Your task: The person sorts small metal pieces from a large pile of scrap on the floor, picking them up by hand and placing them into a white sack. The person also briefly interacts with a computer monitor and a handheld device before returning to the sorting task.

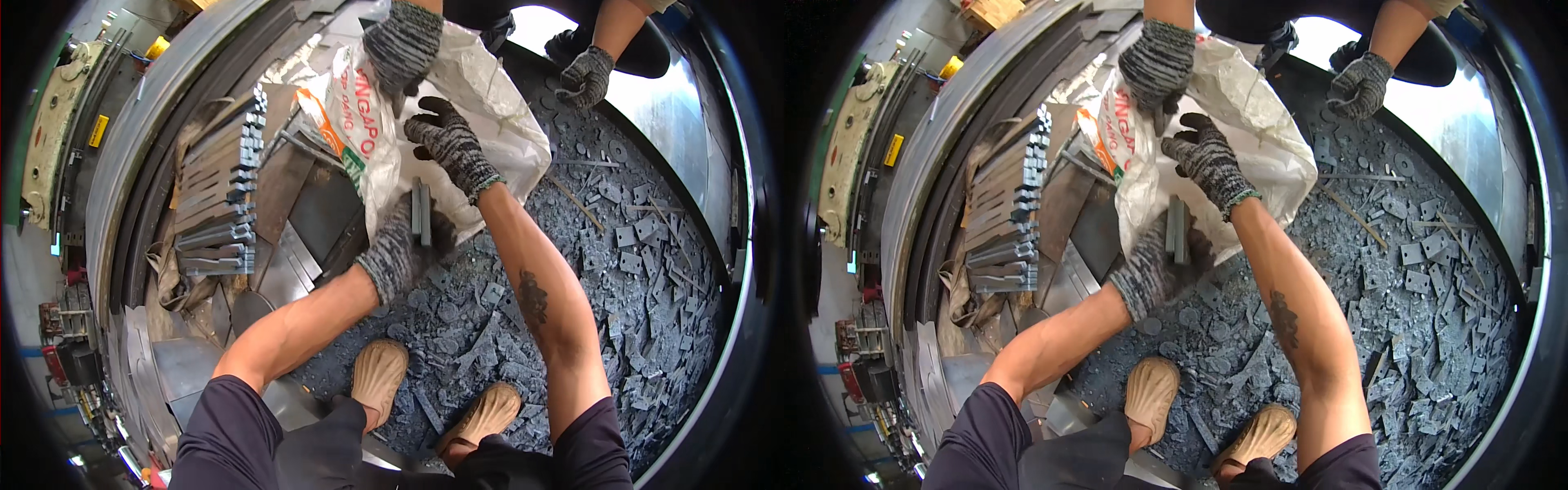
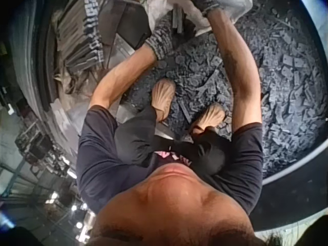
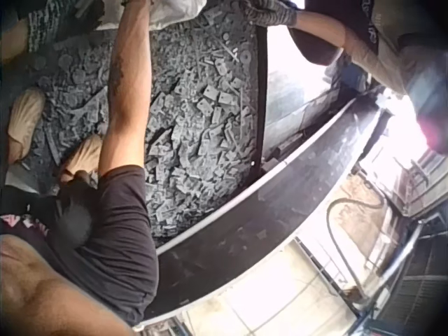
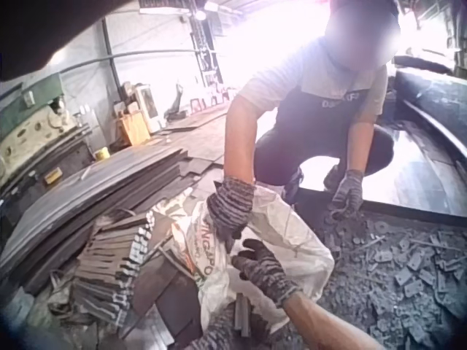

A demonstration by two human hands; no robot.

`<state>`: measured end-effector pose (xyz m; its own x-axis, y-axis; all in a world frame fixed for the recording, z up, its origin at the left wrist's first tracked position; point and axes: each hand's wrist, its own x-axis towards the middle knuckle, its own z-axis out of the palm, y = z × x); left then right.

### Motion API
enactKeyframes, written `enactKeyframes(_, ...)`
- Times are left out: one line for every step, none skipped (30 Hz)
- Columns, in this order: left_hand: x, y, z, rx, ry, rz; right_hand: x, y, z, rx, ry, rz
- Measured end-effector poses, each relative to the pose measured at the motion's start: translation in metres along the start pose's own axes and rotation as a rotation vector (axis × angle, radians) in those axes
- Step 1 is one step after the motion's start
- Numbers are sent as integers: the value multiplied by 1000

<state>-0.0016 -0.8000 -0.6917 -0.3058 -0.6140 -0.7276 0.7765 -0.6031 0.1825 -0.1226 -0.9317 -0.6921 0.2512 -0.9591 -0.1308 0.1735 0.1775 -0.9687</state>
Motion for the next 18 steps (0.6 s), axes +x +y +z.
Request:
enactKeyframes(1,0,-3,11,37,9,-7,4,-4,10,42,4)
enactKeyframes(-3,15,0,39,78,56,-11,7,1,-142,-4,-24)
enactKeyframes(-5,26,4,67,117,101,-22,15,5,-295,-46,-54)
enactKeyframes(9,22,-7,-22,114,110,-51,1,7,-395,-63,49)
enactKeyframes(6,21,8,88,66,120,-67,9,0,-479,-1,-38)
enactKeyframes(-12,22,23,197,41,136,-81,6,1,-329,-69,53)
enactKeyframes(-18,22,34,312,3,146,-90,1,-2,-183,-124,134)
enactKeyframes(-12,18,26,434,-62,229,-98,6,-5,-75,-120,177)
enactKeyframes(3,23,16,495,-92,212,-103,15,-8,34,-117,218)
enactKeyframes(14,32,2,556,-105,196,-109,20,-5,156,-123,266)
enactKeyframes(13,35,0,613,-125,167,-115,23,-8,224,-99,301)
enactKeyframes(10,43,-2,718,-128,164,-120,26,-12,293,-75,336)
enactKeyframes(2,49,8,820,-139,162,-123,27,-18,353,-50,365)
enactKeyframes(5,46,9,1025,-61,318,-127,26,-19,348,30,352)
enactKeyframes(7,43,17,989,69,354,-130,31,-22,416,77,348)
enactKeyframes(1,44,27,948,211,402,-129,40,-22,490,105,339)
enactKeyframes(6,54,13,1079,218,522,-128,50,-22,563,134,333)
enactKeyframes(11,65,0,1211,239,648,-127,61,-28,545,137,274)
